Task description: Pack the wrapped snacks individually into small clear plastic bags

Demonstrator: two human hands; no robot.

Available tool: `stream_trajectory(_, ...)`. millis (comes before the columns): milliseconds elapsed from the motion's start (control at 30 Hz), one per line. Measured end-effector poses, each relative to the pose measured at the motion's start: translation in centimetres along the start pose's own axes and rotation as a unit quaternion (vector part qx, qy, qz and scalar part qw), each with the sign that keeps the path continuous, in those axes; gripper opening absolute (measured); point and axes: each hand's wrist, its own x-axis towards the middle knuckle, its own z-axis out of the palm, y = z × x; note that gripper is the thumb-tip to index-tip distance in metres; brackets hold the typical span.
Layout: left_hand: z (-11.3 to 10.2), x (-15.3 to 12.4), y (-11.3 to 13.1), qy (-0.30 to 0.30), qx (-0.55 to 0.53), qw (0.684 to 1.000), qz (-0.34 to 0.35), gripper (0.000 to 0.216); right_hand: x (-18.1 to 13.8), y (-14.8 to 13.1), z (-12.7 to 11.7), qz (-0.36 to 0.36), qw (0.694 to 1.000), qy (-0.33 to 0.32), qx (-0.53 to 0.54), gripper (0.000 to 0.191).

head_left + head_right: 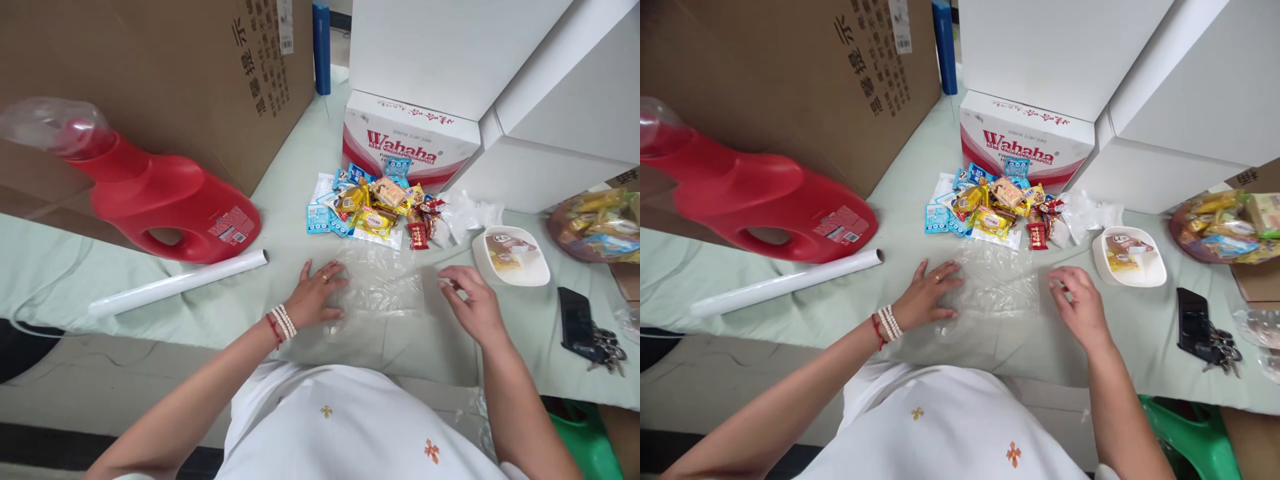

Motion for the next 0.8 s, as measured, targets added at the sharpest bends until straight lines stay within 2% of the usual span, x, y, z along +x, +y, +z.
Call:
stream_trajectory(33,-0.1,-0.2,0.0,-0.016,0.012,1.0,0.001,0.075,0.5,-1.1,0.2,-0.038,0.999,-0.035,0.01,0.026)
stream_trajectory(100,-0.3,-0.6,-0.2,-0.049,0.031,0.998,-0.003,0.092,0.7,-3.1,1.1,-0.123,0.976,-0.175,0.042,0.026)
stream_trajectory(133,-0.3,-0.8,-0.4,-0.064,0.038,0.997,-0.003,0.101,0.8,-3.9,1.6,-0.165,0.947,-0.267,0.063,0.025)
stream_trajectory(200,-0.2,-1.2,-0.9,-0.086,0.05,0.995,0.004,0.114,1.2,-4.8,2.3,-0.224,0.866,-0.433,0.11,0.021)
stream_trajectory(233,-0.1,-1.4,-1.1,-0.093,0.056,0.994,0.011,0.118,1.8,-5.0,2.5,-0.232,0.838,-0.477,0.128,0.02)
stream_trajectory(267,-0.1,-1.5,-1.3,-0.099,0.06,0.993,0.017,0.121,2.9,-5.0,2.7,-0.224,0.836,-0.483,0.137,0.02)
stream_trajectory(300,0.0,-1.6,-1.5,-0.105,0.064,0.992,0.023,0.123,4.3,-5.1,3.1,-0.203,0.861,-0.449,0.129,0.021)
stream_trajectory(333,0.0,-1.6,-1.5,-0.11,0.067,0.991,0.025,0.124,6.1,-5.1,3.6,-0.168,0.904,-0.379,0.105,0.022)
stream_trajectory(367,0.1,-1.6,-1.5,-0.114,0.069,0.991,0.026,0.124,8.0,-5.3,4.3,-0.129,0.949,-0.283,0.057,0.024)
stream_trajectory(400,0.0,-1.6,-1.5,-0.117,0.07,0.99,0.025,0.124,10.0,-5.5,5.2,-0.086,0.979,-0.184,-0.005,0.027)
stream_trajectory(433,0.0,-1.5,-1.4,-0.12,0.071,0.99,0.024,0.125,11.9,-5.7,6.2,-0.045,0.99,-0.117,-0.066,0.033)
stream_trajectory(467,-0.1,-1.5,-1.3,-0.123,0.071,0.99,0.022,0.125,13.6,-6.1,7.4,-0.014,0.989,-0.084,-0.118,0.041)
stream_trajectory(567,-0.2,-1.4,-0.9,-0.131,0.076,0.988,0.014,0.124,16.9,-6.9,10.0,0.032,0.976,-0.073,-0.204,0.064)
stream_trajectory(633,-0.3,-1.5,-0.9,-0.132,0.077,0.988,0.012,0.123,17.7,-6.9,10.2,0.064,0.969,-0.102,-0.216,0.057)
stream_trajectory(733,-0.3,-1.6,-1.0,-0.121,0.069,0.99,0.019,0.125,17.2,-6.4,8.1,0.087,0.96,-0.133,-0.229,0.035)
stream_trajectory(800,-0.2,-1.6,-1.1,-0.115,0.062,0.991,0.027,0.126,15.7,-6.3,6.1,0.046,0.965,-0.068,-0.248,0.032)
